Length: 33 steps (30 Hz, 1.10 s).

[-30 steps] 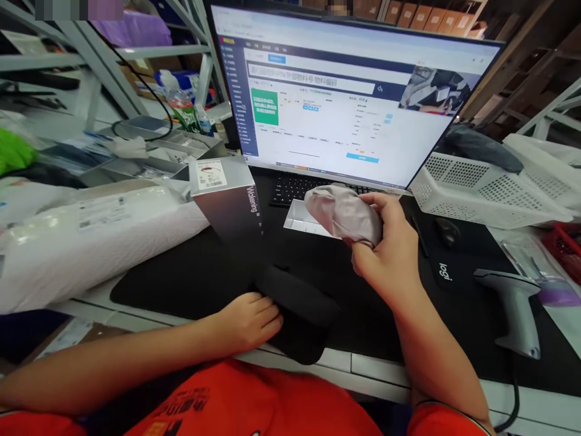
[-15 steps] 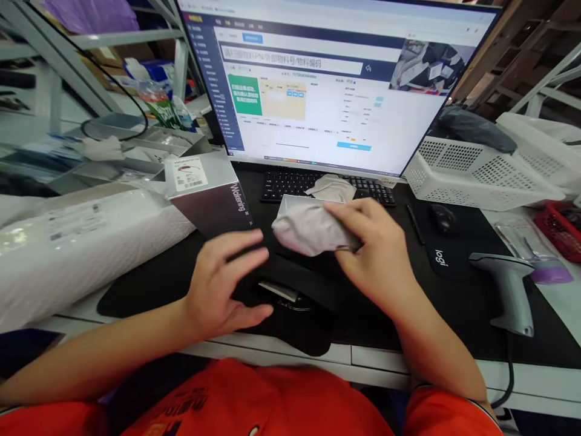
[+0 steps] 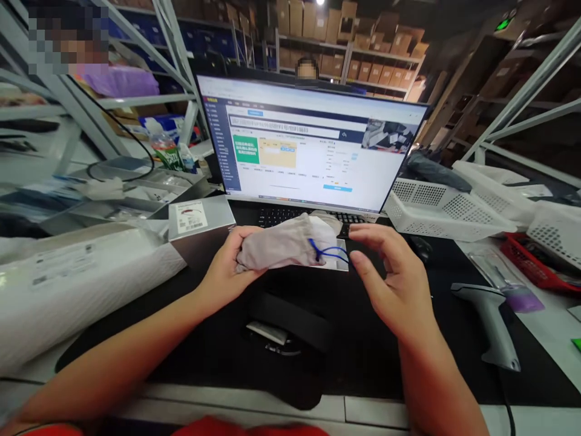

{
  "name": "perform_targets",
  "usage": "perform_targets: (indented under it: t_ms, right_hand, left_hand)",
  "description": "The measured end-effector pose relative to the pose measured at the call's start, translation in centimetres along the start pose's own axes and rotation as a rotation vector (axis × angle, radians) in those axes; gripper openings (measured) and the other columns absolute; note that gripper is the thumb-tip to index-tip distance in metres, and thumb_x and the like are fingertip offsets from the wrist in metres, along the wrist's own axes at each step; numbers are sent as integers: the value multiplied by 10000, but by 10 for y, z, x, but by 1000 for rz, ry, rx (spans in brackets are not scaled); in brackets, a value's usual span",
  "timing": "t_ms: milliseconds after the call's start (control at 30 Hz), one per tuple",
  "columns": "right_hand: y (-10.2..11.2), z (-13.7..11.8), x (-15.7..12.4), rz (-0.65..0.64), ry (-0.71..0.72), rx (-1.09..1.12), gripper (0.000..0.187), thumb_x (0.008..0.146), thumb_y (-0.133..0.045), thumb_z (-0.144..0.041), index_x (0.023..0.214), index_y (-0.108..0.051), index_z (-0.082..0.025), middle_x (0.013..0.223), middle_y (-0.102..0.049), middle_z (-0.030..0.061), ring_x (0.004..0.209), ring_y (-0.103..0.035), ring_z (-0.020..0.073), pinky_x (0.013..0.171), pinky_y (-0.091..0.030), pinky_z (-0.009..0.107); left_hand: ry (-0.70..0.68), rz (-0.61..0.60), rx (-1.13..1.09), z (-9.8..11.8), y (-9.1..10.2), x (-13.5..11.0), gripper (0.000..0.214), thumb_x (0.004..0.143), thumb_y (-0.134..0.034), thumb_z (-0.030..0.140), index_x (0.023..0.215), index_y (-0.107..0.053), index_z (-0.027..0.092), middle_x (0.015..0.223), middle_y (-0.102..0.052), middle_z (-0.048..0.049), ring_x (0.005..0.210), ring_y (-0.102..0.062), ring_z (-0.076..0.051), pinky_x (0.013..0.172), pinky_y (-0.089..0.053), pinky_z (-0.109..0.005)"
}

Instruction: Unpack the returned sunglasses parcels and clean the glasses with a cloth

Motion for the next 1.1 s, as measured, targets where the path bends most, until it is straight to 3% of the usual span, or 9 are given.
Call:
perform_targets:
  t_ms: [133, 267, 400, 500, 700, 800, 900, 1000, 1100]
  right_hand:
    - [-7, 0, -6, -22, -131, 254, 173, 976, -606, -258, 1046, -764, -257, 1168, -736, 77, 1077, -709, 247, 892, -614, 398]
    - [-19, -8, -5, -120, -18, 178, 196, 938, -633, -197, 1039, -789, -261, 1117, -759, 72, 1043, -717, 227, 901, -604, 365]
    - [-25, -12, -2, -108, 27, 134, 248, 899, -661, -150, 1080, -786, -264, 1093, -763, 58, 997, -719, 199, 828, -598, 295]
    - [-29, -9, 0, -249, 5, 144, 216, 859, -732, -181, 1045, -801, -265, 1088, -761, 48, 971, -714, 192, 822, -576, 273]
    - [-20, 18, 8, -268, -179, 308, 140, 811, -784, -274, 936, -826, -224, 946, -790, 57, 840, -728, 204, 738, -573, 275]
    - [2, 38, 13, -127, -334, 400, 243, 743, -853, -382, 921, -825, -219, 869, -793, 56, 766, -730, 202, 706, -590, 292]
    - [37, 58, 17, 184, -449, 490, 340, 628, -926, -413, 873, -815, -207, 740, -764, 35, 612, -688, 150, 567, -568, 241]
    - [68, 69, 20, 476, -432, 541, 377, 572, -963, -343, 854, -800, -154, 726, -740, 54, 608, -697, 139, 534, -563, 200]
    - [81, 71, 22, 635, -350, 565, 318, 590, -960, -303, 805, -778, -156, 738, -727, 46, 669, -727, 145, 569, -586, 179]
  left_hand:
    - [88, -43, -226, -17, -9, 4, 423, 736, -757, 143, 1121, -612, 241, 1211, -645, -33, 1138, -600, -202, 962, -441, -265]
    - [178, -63, -354, -28, -19, 0, 438, 720, -789, 148, 1113, -619, 237, 1251, -641, -37, 1145, -602, -199, 967, -440, -264]
    - [179, -80, -337, -28, -21, -2, 431, 677, -829, 176, 1065, -644, 213, 1197, -664, -51, 1100, -614, -212, 933, -456, -269]
    - [204, -103, -321, -23, -20, -1, 451, 659, -825, 181, 1072, -646, 203, 1178, -663, -52, 1069, -618, -212, 905, -464, -267]
    - [331, -286, -193, -17, -18, 1, 496, 638, -873, 306, 1073, -679, 169, 931, -689, -11, 843, -629, -179, 763, -481, -256]
    - [320, -167, -174, -16, -13, 0, 395, 749, -782, 384, 1074, -718, 169, 874, -708, -14, 697, -617, -162, 635, -474, -254]
    - [188, -113, -33, -12, -5, 2, 212, 852, -660, 339, 938, -751, 167, 800, -706, -18, 648, -617, -159, 600, -462, -254]
    - [-24, -346, 248, -8, 1, 5, 194, 841, -589, 123, 880, -764, 196, 818, -719, -17, 770, -665, -182, 703, -487, -270]
    - [-179, -568, 523, -11, 7, 4, 394, 804, -613, 39, 1103, -751, 256, 1076, -746, -48, 1033, -681, -251, 910, -519, -358]
Point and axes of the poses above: each hand's wrist, its own x-axis towards the middle knuckle, its own y-axis out of the back of the hand, z = x × y, the point moved 2 cm from there along x, towards the middle knuckle
